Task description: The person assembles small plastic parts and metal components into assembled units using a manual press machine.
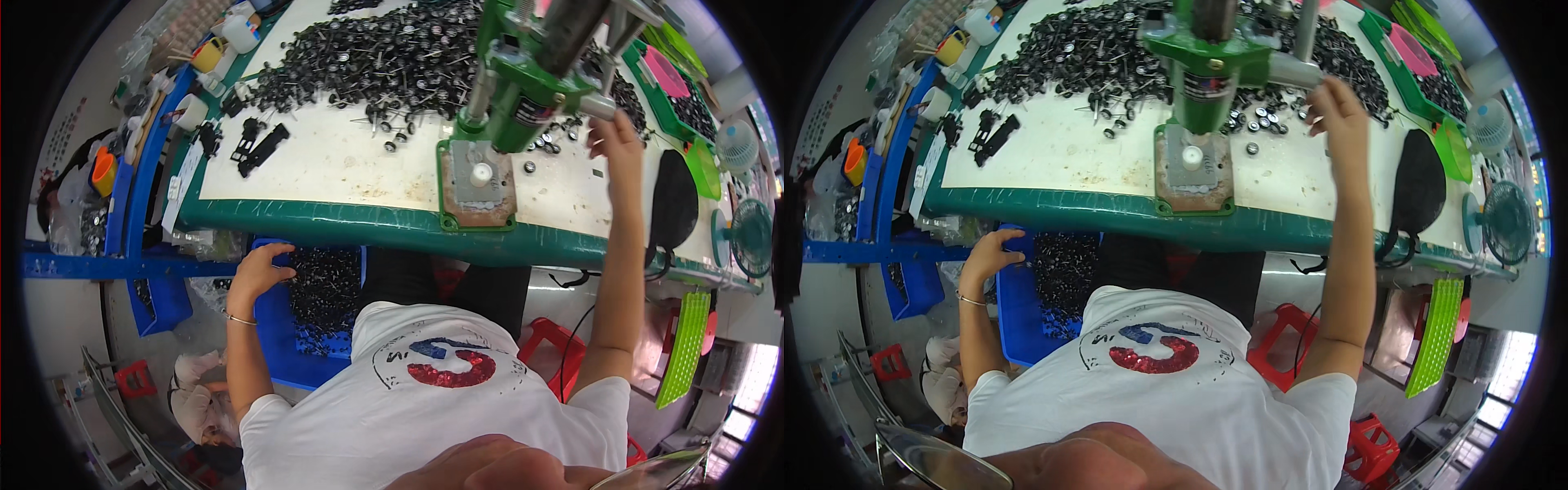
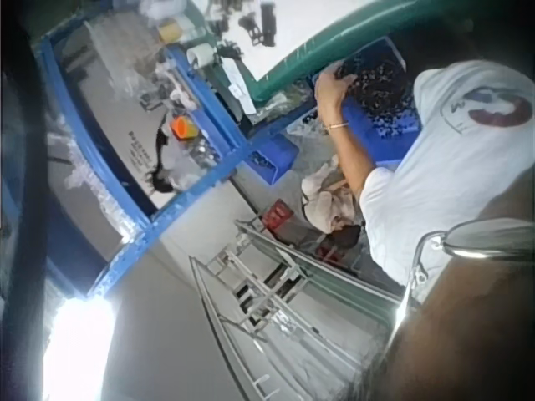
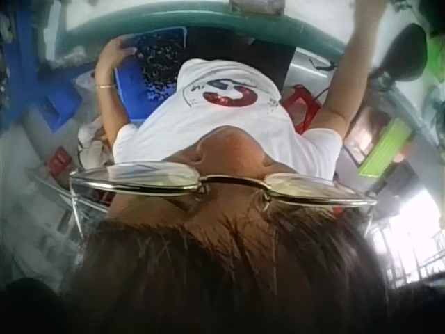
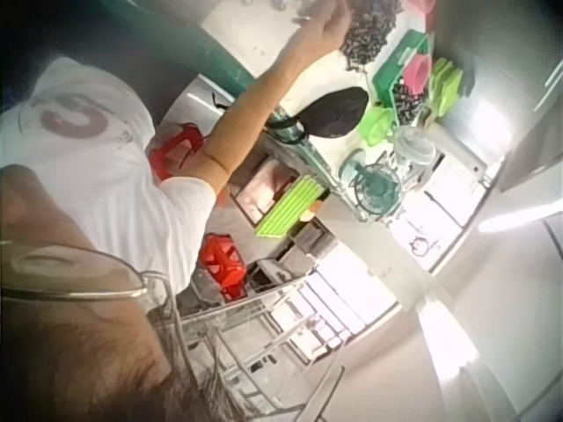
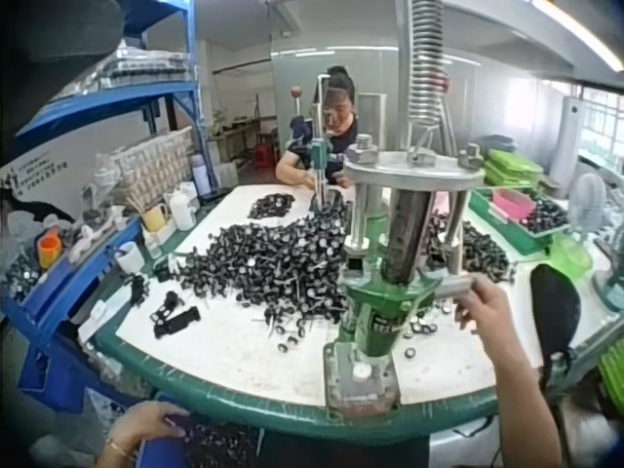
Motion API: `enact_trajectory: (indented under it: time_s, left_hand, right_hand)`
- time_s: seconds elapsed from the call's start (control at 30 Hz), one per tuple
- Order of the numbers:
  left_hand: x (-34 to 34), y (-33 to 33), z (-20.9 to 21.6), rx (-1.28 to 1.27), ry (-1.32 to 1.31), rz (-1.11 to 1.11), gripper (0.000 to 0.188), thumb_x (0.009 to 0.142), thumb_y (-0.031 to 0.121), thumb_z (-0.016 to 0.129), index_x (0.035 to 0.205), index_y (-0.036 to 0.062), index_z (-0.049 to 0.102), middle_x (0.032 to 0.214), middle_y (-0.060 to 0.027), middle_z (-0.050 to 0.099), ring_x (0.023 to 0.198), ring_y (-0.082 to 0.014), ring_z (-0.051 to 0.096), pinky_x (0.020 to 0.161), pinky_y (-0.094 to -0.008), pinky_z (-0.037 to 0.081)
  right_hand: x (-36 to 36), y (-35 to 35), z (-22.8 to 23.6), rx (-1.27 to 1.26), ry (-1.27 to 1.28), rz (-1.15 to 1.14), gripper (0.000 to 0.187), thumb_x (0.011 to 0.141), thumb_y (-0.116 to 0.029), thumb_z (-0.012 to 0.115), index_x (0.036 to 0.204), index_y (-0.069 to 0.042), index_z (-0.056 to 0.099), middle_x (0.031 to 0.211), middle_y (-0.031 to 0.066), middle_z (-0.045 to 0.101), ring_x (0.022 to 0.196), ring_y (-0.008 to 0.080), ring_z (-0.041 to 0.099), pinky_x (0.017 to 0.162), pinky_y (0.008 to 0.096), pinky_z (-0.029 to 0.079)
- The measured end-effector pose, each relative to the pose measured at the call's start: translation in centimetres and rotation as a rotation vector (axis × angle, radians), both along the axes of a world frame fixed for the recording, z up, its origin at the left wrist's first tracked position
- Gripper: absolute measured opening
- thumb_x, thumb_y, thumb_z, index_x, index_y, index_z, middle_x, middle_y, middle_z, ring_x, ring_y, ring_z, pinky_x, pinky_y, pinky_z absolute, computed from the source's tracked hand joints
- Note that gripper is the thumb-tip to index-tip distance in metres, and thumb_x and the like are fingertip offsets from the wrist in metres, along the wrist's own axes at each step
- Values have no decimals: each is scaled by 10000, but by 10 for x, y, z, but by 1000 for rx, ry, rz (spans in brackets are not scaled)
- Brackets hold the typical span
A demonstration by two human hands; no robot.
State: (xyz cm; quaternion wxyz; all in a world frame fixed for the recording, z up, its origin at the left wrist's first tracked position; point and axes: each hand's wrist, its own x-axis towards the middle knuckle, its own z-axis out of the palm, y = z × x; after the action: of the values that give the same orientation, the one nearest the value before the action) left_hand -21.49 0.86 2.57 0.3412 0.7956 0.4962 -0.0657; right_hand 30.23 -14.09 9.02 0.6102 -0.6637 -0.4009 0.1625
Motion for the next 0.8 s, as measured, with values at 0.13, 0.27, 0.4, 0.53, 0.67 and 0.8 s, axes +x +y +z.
enact_trajectory:
  time_s: [0.13,0.27,0.4,0.53,0.67,0.8]
  left_hand:
    - [28,7,2,38,-59,4,354,727,110,734,1068,36,675,941,-89,701,757,-149,632,711,-272,501]
    - [116,18,22,248,-502,17,290,788,129,707,1055,22,675,863,-77,690,759,-132,612,689,-259,483]
    - [179,49,-25,406,-658,53,351,759,170,729,1074,31,665,889,-76,669,675,-149,585,643,-280,488]
    - [200,53,-43,434,-679,47,278,743,144,739,979,8,678,866,-58,644,624,-145,546,600,-281,465]
    - [199,40,-34,388,-813,102,143,767,116,714,847,12,658,898,-55,647,628,-115,531,604,-264,457]
    - [191,34,-23,110,-1188,139,96,800,85,679,794,19,611,993,-96,665,695,-108,573,634,-245,458]
  right_hand:
    - [-13,-8,-54,-278,-202,83,252,876,-199,628,1083,-54,636,816,43,632,659,106,574,587,266,464]
    - [-42,-14,-75,-336,-488,113,222,822,-164,657,1021,-68,633,946,71,611,706,204,577,662,316,475]
    - [-51,-10,-82,-403,-599,74,194,856,-131,629,1039,-68,622,933,75,580,722,210,574,676,318,479]
    - [-47,-9,-86,-393,-661,35,180,864,-123,618,1032,-59,621,929,86,582,705,209,570,672,312,476]
    - [-59,-2,-75,-257,-265,103,182,897,-150,586,1029,-33,631,882,75,631,718,177,594,678,296,478]
    - [-87,11,-55,-180,89,351,225,918,-154,572,1074,-2,624,879,70,666,758,111,596,710,251,477]
